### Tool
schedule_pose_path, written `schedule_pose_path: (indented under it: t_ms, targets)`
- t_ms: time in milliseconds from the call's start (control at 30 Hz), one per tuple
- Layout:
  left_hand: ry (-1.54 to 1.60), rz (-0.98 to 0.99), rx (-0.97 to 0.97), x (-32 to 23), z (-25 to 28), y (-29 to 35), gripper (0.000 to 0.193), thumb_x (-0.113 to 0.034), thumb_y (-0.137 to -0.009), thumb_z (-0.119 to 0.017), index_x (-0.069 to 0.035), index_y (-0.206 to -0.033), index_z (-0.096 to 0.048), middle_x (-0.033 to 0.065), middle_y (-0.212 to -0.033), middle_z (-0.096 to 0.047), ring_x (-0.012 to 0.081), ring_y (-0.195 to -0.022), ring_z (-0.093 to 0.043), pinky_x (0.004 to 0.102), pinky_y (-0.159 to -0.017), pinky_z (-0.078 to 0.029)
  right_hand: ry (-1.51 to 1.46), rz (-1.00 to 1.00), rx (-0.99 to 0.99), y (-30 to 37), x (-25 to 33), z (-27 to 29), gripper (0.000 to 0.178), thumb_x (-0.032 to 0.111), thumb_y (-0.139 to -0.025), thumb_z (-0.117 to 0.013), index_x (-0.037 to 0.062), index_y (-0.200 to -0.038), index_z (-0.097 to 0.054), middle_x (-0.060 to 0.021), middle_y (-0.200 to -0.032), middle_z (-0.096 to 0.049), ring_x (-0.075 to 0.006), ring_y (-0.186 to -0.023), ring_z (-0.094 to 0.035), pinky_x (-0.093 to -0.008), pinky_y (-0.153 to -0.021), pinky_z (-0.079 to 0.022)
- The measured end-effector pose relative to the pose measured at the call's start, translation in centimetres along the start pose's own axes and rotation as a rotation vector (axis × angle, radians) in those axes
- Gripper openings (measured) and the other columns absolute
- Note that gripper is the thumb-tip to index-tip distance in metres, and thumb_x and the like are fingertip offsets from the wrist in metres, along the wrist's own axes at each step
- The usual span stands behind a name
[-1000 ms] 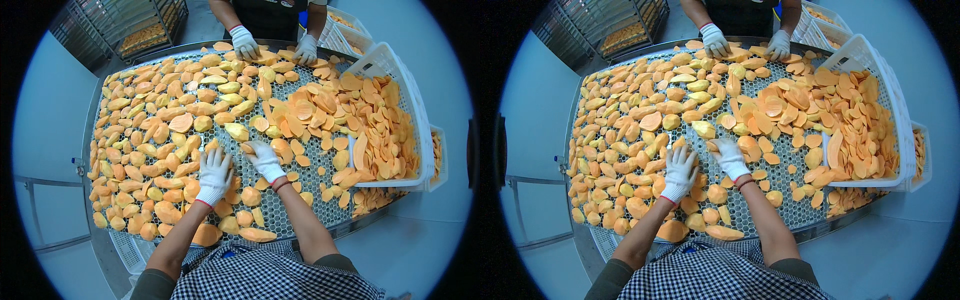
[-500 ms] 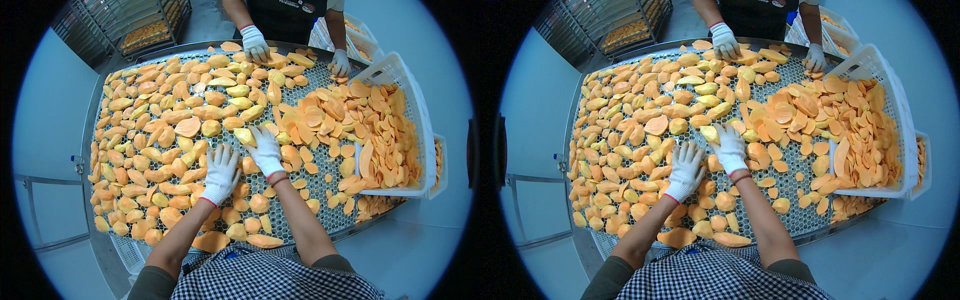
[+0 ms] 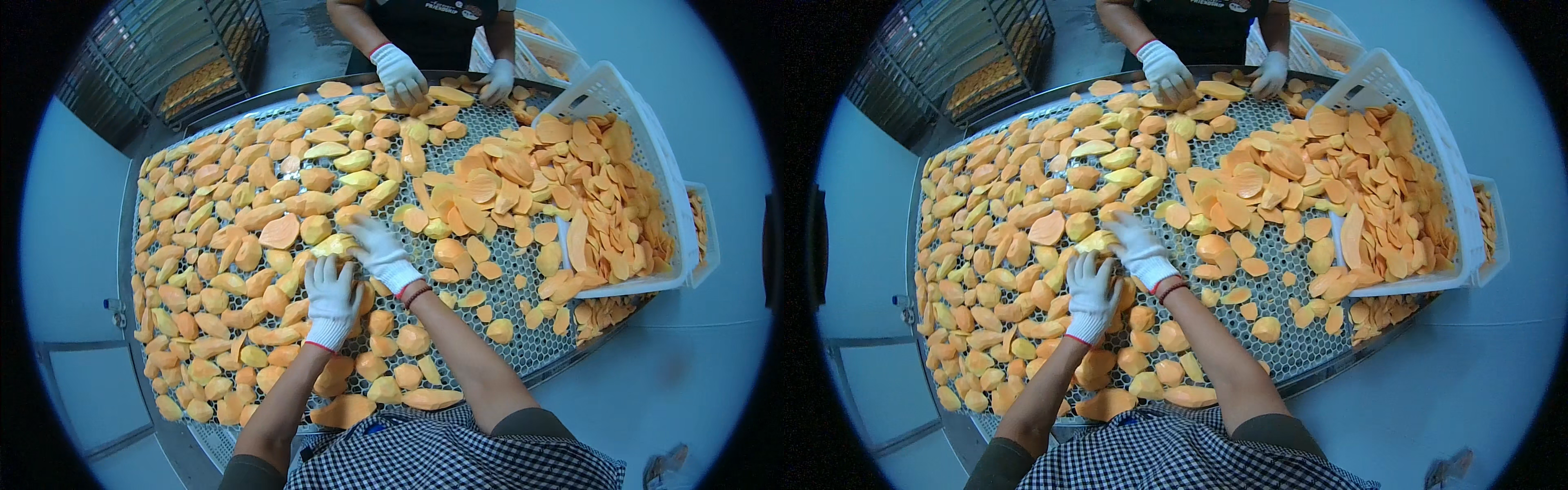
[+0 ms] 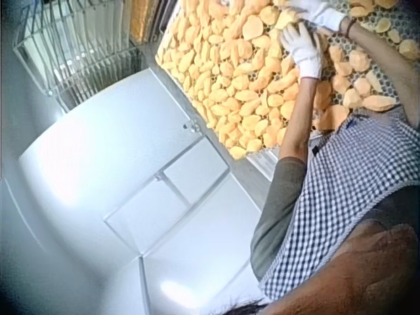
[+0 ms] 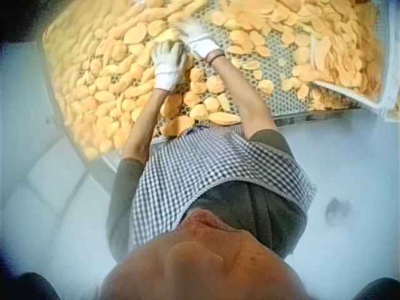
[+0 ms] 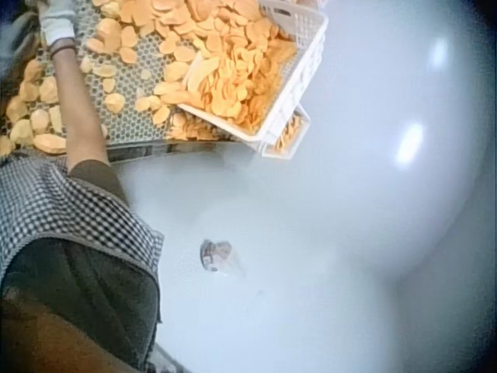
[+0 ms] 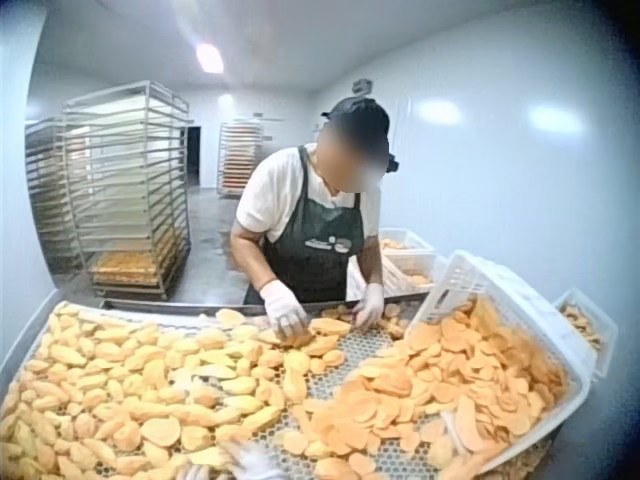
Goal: The person arranges orange fruit slices on a perforated metal tray, spreading them out evenly. They then lift the tray and place it into a rack before returning to the table to continue arranging more slices from a basket.
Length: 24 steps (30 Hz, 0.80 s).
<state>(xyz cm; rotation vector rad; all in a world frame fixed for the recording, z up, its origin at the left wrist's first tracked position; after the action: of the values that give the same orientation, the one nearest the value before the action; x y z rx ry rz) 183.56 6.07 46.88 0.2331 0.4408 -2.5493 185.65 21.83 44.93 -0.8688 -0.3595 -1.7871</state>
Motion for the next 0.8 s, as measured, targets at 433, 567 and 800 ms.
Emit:
schedule_pose_path:
  t_ms: [433,567,800]
  targets:
    - [0.138,-0.054,0.065,-2.0,0.5,-0.2,0.045,-0.025,-0.083,-0.069,-0.009,-0.124,-0.058,0.0265,-0.143,-0.041,0.0469,-0.135,-0.035,0.0595,-0.115,-0.022,0.467,-0.329,-0.148,7.5,-12.8,10.9,0.086,0.052,-0.085,-0.068,0.0162,-0.153,-0.031,-0.0196,-0.145,-0.045,-0.0403,-0.136,-0.039,-0.0537,-0.111,-0.029]
    - [0.149,-0.075,0.097,-2.2,0.4,-0.2,0.048,-0.025,-0.084,-0.069,-0.010,-0.128,-0.055,0.0257,-0.145,-0.039,0.0458,-0.136,-0.034,0.0594,-0.115,-0.021,0.432,-0.248,-0.040,8.7,-9.0,9.5,0.079,0.035,-0.077,-0.079,0.0145,-0.144,-0.042,-0.0130,-0.128,-0.059,-0.0330,-0.120,-0.054,-0.0481,-0.102,-0.040]
    - [-0.024,-0.252,0.081,-5.8,-1.4,-6.5,0.060,-0.019,-0.081,-0.070,-0.007,-0.136,-0.048,0.0226,-0.142,-0.041,0.0407,-0.133,-0.038,0.0578,-0.112,-0.027,0.319,-0.083,-0.088,8.9,-5.8,9.2,0.044,0.025,-0.081,-0.075,0.0144,-0.122,-0.062,-0.0099,-0.115,-0.066,-0.0313,-0.105,-0.061,-0.0418,-0.091,-0.049]
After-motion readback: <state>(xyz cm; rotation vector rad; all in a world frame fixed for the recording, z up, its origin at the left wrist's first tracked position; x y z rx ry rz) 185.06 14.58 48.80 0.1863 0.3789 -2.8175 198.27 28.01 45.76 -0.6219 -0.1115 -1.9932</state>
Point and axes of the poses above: each hand's wrist, its own y-axis away from the middle knuckle, its own z-axis out of the back of the hand, x = y × z, the point moved 4 cm from there along -y, towards the middle knuckle
